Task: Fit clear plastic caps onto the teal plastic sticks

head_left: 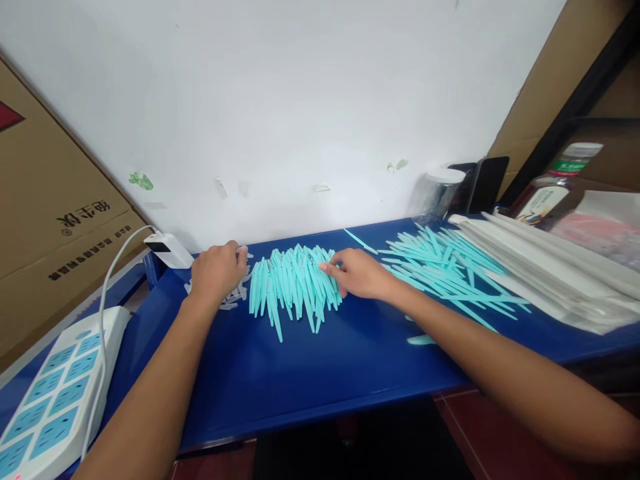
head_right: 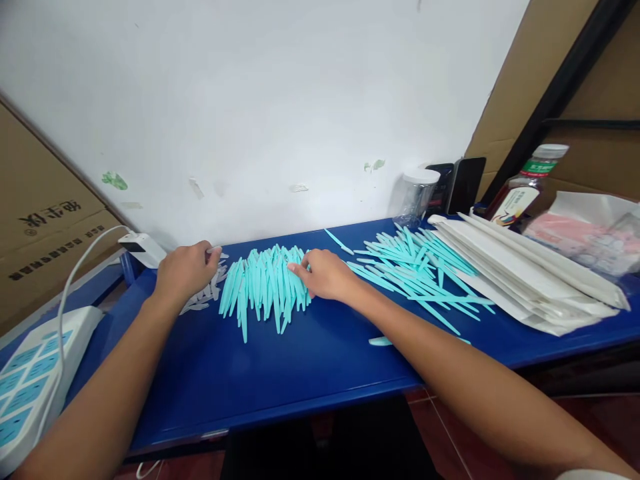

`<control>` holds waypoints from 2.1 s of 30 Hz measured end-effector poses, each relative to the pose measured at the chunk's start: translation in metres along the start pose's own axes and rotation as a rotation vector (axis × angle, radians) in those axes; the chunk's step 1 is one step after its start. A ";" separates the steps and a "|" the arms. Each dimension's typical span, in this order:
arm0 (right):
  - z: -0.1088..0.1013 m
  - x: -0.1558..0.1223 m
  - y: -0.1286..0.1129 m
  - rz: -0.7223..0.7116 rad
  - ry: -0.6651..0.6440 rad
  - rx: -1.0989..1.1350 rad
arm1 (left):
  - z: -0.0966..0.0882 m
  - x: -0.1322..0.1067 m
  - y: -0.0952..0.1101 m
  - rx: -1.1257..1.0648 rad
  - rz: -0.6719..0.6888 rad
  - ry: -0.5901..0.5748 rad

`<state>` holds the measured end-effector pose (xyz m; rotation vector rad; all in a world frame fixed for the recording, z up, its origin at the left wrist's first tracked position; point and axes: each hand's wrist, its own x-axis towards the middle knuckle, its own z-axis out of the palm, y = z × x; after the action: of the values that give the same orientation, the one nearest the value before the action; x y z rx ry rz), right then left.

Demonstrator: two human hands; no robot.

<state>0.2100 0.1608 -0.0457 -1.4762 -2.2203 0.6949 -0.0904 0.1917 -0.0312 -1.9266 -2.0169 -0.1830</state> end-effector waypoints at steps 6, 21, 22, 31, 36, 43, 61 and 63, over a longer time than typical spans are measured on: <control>-0.034 0.000 0.016 0.119 0.215 -0.418 | 0.001 0.010 -0.027 0.061 -0.144 -0.184; -0.078 -0.009 0.051 0.360 -0.388 -0.508 | 0.008 0.007 -0.025 0.066 0.001 0.033; -0.077 -0.008 0.050 0.347 -0.391 -0.496 | 0.008 0.007 -0.022 0.040 0.022 0.051; -0.065 -0.005 0.047 0.293 -0.338 -0.540 | 0.011 -0.003 0.006 -0.173 0.244 0.186; -0.072 -0.007 0.049 0.273 -0.224 -0.400 | 0.009 -0.004 0.012 -0.334 0.277 0.264; -0.055 -0.009 0.021 -0.189 -0.166 -0.139 | -0.005 -0.031 0.057 -0.896 0.409 0.150; -0.037 -0.015 -0.002 -0.222 -0.305 0.141 | -0.009 -0.044 0.071 -1.197 0.433 -0.098; -0.035 -0.016 -0.002 -0.279 -0.299 0.119 | -0.010 -0.046 0.073 -1.202 0.467 -0.070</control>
<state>0.2340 0.1520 -0.0167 -1.0315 -2.4898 0.9853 -0.0161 0.1498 -0.0474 -3.0015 -1.4691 -1.4709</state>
